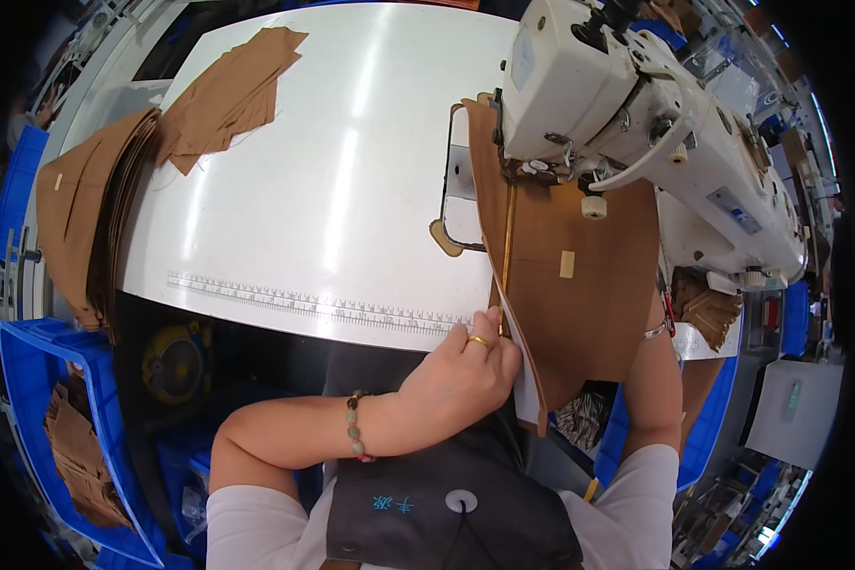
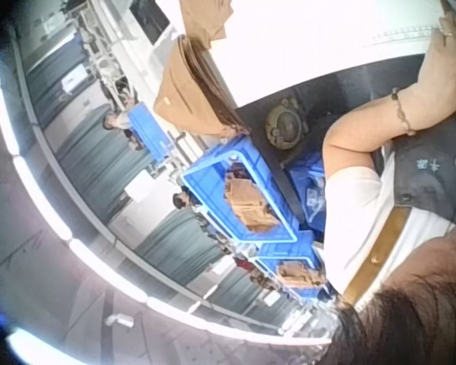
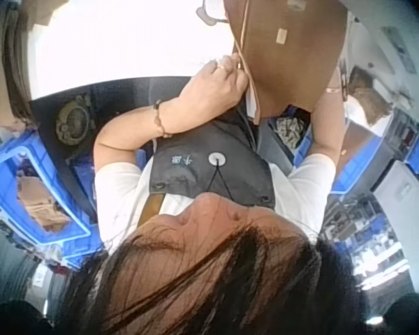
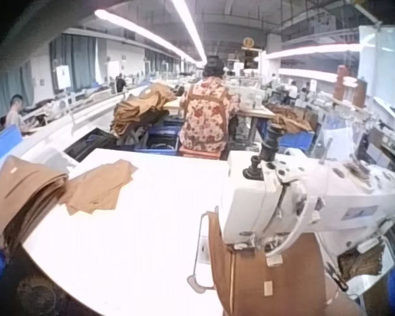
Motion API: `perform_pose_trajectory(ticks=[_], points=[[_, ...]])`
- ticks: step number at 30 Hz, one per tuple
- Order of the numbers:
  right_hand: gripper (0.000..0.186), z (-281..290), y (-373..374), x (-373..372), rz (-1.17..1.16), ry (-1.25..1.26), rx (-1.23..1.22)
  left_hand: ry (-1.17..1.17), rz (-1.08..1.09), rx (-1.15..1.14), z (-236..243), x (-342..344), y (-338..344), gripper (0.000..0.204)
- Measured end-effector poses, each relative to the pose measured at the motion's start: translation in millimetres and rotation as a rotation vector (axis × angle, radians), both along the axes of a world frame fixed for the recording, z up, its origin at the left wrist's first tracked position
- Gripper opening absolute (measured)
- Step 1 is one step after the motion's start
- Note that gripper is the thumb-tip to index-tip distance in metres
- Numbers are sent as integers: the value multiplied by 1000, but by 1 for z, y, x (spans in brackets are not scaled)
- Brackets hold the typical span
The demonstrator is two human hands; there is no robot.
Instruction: The person sews a zipper and bag components onto a leather piece using an industrial sewing machine.
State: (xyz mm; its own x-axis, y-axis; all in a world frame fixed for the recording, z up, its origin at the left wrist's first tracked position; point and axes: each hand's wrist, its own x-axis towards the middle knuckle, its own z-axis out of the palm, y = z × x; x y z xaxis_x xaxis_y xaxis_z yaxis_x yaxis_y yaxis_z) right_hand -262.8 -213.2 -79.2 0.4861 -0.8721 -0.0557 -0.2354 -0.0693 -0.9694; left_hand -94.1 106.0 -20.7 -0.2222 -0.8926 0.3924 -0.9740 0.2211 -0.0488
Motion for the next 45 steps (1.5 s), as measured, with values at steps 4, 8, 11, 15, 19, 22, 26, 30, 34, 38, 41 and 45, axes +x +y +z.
perform_pose_trajectory(ticks=[4, 8, 11, 15, 19, 22, 26, 30, 34, 38, 41, 45], points=[[22, 41, 15, -9, -257, -158, -6, -12, -10, 23, -2, 1, 3, 15], [14, 82, 96, -16, -390, -97, -434, -29, -50, 30, -3, 5, 9, 20], [23, 83, 171, -10, 251, 197, -645, 11, -102, 88, -1, 10, 15, 29], [39, 67, 214, 7, 467, 252, -732, 42, -141, 197, 2, 15, 29, 39], [42, 57, 223, 7, 495, 402, -995, 163, -143, 132, -2, 20, 38, 38], [42, 50, 225, 3, 511, 426, -993, 216, -96, 167, 4, 35, 40, 37], [46, 44, 225, 2, 489, 370, -1011, 498, 149, 140, 23, 60, 27, 44], [47, 53, 217, 3, 538, 381, -986, 218, 183, 213, 20, 53, -8, 46], [50, 61, 194, 6, 636, 265, -940, 284, 75, 369, 13, 56, -30, 63], [61, 61, 166, 14, 564, 286, -875, 304, 57, 346, 12, 58, -27, 68], [72, 62, 157, 23, 572, 415, -929, 323, 38, 344, 10, 60, -27, 72], [79, 69, 156, 27, 612, 457, -985, 423, 31, 300, 9, 60, -31, 81]])
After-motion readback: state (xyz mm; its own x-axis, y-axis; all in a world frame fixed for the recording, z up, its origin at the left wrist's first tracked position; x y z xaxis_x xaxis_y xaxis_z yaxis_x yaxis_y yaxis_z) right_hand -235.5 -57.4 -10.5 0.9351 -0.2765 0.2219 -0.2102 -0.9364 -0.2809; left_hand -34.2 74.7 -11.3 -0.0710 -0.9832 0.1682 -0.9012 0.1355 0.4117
